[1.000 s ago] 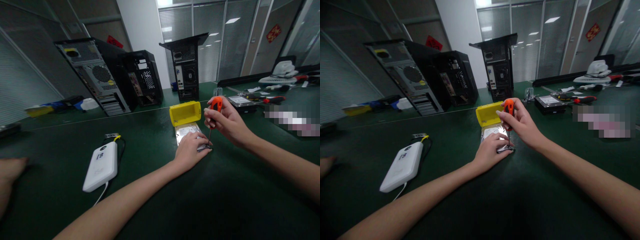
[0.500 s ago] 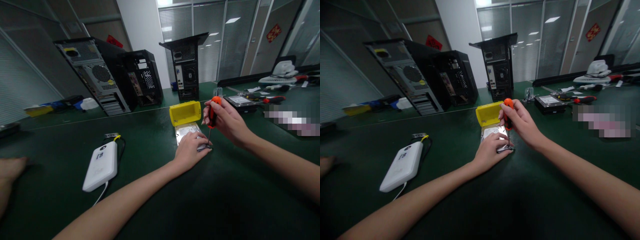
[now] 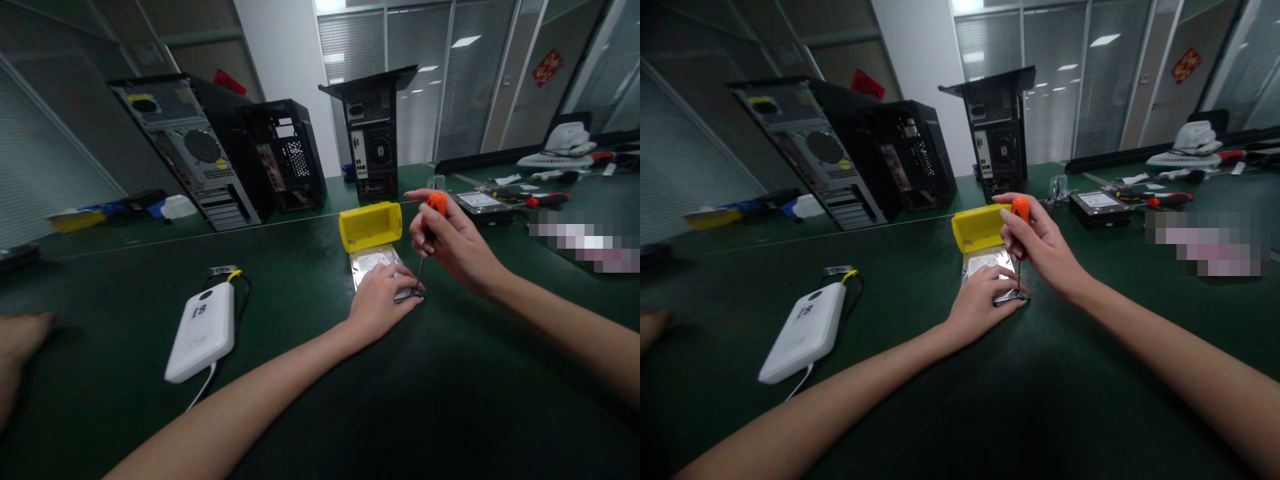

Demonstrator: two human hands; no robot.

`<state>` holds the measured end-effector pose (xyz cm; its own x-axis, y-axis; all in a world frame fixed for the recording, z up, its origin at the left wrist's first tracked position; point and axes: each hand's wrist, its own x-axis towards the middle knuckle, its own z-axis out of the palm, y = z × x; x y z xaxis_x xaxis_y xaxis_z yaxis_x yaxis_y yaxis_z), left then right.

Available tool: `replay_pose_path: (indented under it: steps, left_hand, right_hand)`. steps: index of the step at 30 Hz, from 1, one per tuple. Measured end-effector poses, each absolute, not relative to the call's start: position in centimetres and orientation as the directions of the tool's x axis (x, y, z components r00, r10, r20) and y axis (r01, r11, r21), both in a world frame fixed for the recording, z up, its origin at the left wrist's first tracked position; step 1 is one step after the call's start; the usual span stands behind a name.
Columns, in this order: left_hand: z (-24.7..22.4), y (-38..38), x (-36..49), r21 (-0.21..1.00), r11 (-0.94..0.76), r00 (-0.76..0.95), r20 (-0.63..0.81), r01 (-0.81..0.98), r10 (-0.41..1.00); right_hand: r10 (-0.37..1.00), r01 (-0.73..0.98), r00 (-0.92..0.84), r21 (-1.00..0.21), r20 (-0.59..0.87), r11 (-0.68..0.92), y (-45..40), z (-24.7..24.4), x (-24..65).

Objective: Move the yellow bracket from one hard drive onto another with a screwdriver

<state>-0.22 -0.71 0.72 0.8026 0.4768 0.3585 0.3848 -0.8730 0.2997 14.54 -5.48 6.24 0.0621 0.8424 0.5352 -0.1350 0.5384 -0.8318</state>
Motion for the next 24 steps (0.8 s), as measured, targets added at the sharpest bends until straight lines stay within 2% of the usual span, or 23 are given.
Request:
replay_pose_path:
  steps: [8, 16, 24]
  left_hand:
    - [0.77, -0.75, -0.25, 0.308, -0.871, 0.804, 0.354, 0.382, 0.478]
    - [0.57, -0.68, -0.28, 0.299, -0.875, 0.8, 0.368, 0.38, 0.473]
    - [0.44, -0.62, -0.27, 0.293, -0.877, 0.801, 0.369, 0.382, 0.472]
  right_hand:
    - [0.87, -0.19, 0.0, -0.854, 0.493, 0.484, -5.55, 6.58, 14.6]
    - [0.86, -0.234, 0.079, -0.829, 0.504, 0.508, -5.41, 6.59, 14.94]
    - [0.844, -0.234, 0.078, -0.813, 0.531, 0.533, -5.45, 6.7, 14.73]
